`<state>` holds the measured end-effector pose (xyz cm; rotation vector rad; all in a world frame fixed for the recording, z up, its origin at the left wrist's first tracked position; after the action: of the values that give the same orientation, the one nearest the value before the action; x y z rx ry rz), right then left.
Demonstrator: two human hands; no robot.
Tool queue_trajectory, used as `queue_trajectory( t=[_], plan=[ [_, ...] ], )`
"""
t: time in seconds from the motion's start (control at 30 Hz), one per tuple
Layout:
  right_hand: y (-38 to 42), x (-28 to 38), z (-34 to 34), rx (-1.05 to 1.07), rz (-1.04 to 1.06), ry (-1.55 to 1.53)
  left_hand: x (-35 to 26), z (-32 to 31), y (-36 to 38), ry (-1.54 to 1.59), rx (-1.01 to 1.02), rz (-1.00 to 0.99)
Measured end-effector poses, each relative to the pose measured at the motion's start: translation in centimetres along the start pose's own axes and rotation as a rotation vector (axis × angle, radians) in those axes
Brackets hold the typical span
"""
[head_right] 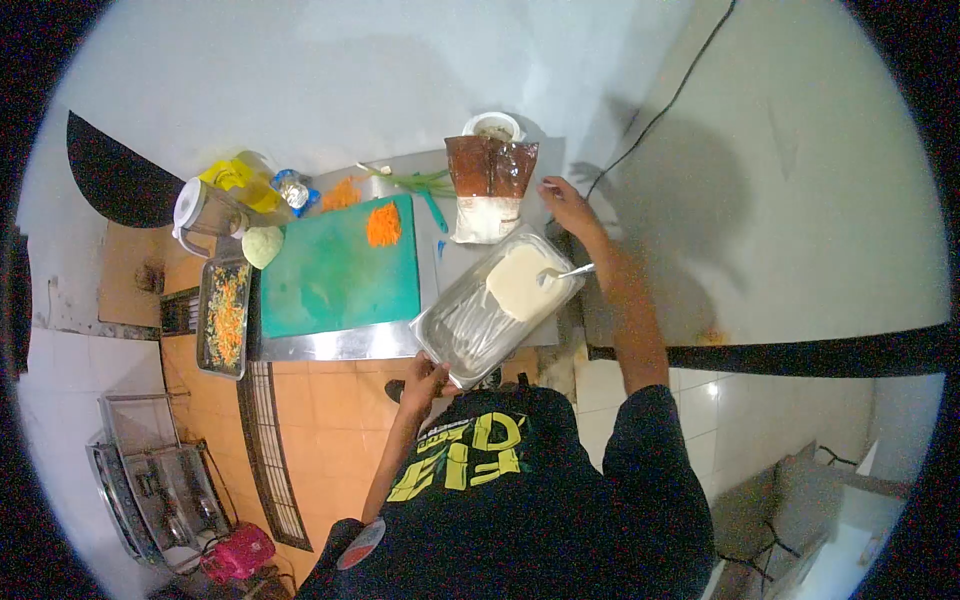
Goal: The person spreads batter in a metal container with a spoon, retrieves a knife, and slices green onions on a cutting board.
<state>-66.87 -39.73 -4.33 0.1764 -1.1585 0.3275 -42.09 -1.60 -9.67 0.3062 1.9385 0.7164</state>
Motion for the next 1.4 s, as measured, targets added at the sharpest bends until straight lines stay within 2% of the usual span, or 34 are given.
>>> queue_trajectory(
  t=[0.13, 0.17, 0.27, 0.3, 0.4, 0.5, 0.6, 0.73, 0.77, 0.93, 1.0, 1.13, 1.2, 1.23, 1.33, 1.4],
  plan=[
    [-1.6, 4.0, -3.9, -0.271, -0.069, -0.262, 0.0, -0.1, -0.1, 0.047, 0.044, -0.031],
    [-1.8, 4.5, -4.4, -0.331, -0.071, -0.303, -0.2, -0.4, 0.3, 0.067, 0.019, 0.031],
    [-3.6, 2.7, -6.3, -0.505, 0.094, -0.306, -0.2, -0.7, 0.8, 0.028, -0.011, 0.069],
    [-3.7, 2.5, -7.1, -0.541, 0.122, -0.391, 0.2, -0.6, 0.8, 0.046, -0.014, 0.065],
    [-2.7, 5.1, -9.0, -0.567, -0.031, -0.684, 0.9, -0.3, 0.4, 0.084, -0.020, 0.051],
    [-2.5, 7.9, -10.0, -0.555, 0.025, -0.882, 0.5, -0.5, 0.4, 0.084, -0.016, 0.044],
    [-3.0, 9.8, -9.1, -0.555, 0.123, -0.891, 0.3, -0.7, -0.3, 0.062, -0.016, 0.016],
    [-0.6, 17.7, -5.5, -0.568, 0.179, -1.158, 0.0, -1.2, -1.6, 0.081, 0.003, 0.017],
    [-0.1, 19.2, -4.7, -0.550, 0.246, -1.183, -0.4, -1.7, -1.6, 0.108, 0.001, 0.043],
    [4.6, 24.6, -1.3, -0.595, 0.293, -1.245, -1.1, -2.8, -2.0, 0.133, 0.049, 0.156],
    [6.2, 25.0, -0.7, -0.575, 0.354, -1.222, -1.5, -3.0, -2.5, 0.108, 0.080, 0.154],
    [10.3, 25.3, 0.5, -0.662, 0.302, -1.161, -2.4, -3.3, -1.6, 0.133, 0.145, 0.238],
    [12.5, 25.5, 0.3, -0.654, 0.325, -1.152, -1.6, -1.8, -2.0, 0.082, 0.035, 0.178],
    [13.7, 25.4, -0.1, -0.663, 0.270, -1.177, -1.3, -1.1, -2.0, 0.053, -0.017, 0.148],
    [17.3, 25.7, -1.6, -0.702, 0.129, -1.244, -6.7, -0.1, 1.4, -0.237, -0.348, -0.256],
    [20.0, 25.0, -3.0, -0.747, -0.057, -1.174, -10.0, -0.4, 2.3, -0.163, -0.262, -0.424]
  ],
)
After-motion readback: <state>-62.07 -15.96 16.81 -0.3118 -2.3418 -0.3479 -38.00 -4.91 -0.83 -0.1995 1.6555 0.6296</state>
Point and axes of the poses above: each hand's wrist, its own y-axis away from the middle knuckle, its own z-axis out of the back of the hand, x = y × z, the point moved 4 cm from there along -y, towards the middle knuckle, and after that the axes turned 7 degrees about z, right-handed, at the moved point
